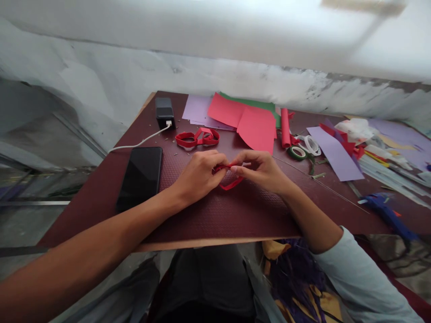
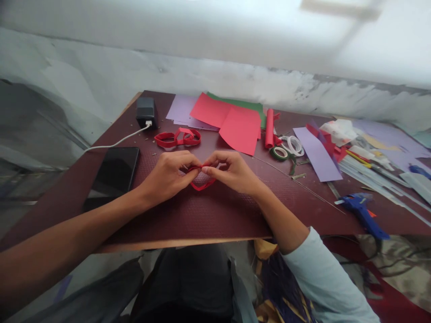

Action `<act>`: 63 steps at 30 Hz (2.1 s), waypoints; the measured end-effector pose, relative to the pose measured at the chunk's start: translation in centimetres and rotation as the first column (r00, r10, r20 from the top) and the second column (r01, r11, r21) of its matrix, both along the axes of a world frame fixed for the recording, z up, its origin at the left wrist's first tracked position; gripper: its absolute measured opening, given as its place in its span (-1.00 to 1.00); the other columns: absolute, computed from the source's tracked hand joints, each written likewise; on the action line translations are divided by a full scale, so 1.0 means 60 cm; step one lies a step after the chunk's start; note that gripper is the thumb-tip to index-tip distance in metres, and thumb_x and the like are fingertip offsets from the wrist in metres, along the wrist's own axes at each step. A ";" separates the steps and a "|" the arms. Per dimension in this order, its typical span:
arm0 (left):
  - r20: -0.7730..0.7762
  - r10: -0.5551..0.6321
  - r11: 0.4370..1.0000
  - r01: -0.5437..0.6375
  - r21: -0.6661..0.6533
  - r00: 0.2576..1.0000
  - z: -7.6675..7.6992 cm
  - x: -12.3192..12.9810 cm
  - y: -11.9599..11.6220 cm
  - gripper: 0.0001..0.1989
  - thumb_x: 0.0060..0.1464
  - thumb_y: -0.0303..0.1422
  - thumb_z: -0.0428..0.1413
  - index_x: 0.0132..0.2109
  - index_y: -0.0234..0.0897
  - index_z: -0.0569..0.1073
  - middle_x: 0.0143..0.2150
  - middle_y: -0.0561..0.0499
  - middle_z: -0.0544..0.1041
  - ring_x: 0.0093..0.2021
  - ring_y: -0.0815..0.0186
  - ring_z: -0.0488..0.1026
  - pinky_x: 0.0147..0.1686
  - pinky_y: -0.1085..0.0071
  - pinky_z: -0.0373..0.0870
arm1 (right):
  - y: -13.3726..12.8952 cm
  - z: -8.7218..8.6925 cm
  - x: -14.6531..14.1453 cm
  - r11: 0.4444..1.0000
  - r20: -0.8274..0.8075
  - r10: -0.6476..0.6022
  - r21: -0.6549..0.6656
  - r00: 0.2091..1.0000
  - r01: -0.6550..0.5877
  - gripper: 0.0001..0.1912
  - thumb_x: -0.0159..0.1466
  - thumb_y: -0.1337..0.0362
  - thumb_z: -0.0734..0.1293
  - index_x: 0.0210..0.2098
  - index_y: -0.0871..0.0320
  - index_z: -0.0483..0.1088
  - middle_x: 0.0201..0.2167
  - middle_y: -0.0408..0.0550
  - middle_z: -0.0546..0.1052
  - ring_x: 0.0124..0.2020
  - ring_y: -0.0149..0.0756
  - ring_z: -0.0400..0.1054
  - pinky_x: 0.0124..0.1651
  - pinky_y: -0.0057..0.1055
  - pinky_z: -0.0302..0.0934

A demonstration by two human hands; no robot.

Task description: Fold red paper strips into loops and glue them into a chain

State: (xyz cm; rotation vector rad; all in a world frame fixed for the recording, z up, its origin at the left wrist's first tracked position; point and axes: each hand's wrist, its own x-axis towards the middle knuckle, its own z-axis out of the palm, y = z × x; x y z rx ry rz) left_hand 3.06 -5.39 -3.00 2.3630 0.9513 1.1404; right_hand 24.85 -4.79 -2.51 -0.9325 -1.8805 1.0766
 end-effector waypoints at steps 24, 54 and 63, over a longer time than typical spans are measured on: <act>-0.010 -0.029 1.000 0.029 0.009 1.000 0.001 0.000 -0.001 -0.87 0.20 -0.53 0.22 -0.32 -0.31 0.61 -0.42 0.07 0.52 -0.42 0.38 0.43 -0.36 0.44 0.24 | 0.006 -0.002 -0.002 0.986 -0.035 0.002 -0.167 0.999 -0.008 -0.59 0.11 0.01 0.65 -0.36 0.17 0.52 -0.39 -0.11 0.58 -0.39 -0.36 0.44 -0.33 -0.39 0.37; 0.149 -0.028 0.949 0.073 -0.307 0.988 0.006 0.007 -0.003 -0.90 0.09 -0.52 0.21 -0.23 -0.32 0.60 -0.36 0.02 0.63 -0.38 0.34 0.52 -0.36 0.43 0.38 | -0.005 0.003 0.004 0.823 0.351 -0.116 0.558 0.929 -0.108 -0.88 0.38 0.37 0.36 -0.32 0.12 0.45 -0.40 -0.12 0.52 -0.38 -0.35 0.37 -0.28 -0.39 0.21; 0.549 0.084 0.582 0.406 -0.704 0.832 0.010 0.007 0.004 -0.64 -0.03 -0.35 0.46 -0.11 -0.32 0.55 -0.35 0.01 0.66 -0.40 0.34 0.59 -0.33 0.40 0.51 | 0.005 -0.003 0.015 0.822 0.267 -0.088 0.564 0.960 -0.082 -0.84 0.31 0.38 0.42 -0.12 0.06 0.51 -0.22 -0.05 0.61 -0.21 -0.23 0.46 -0.12 -0.25 0.37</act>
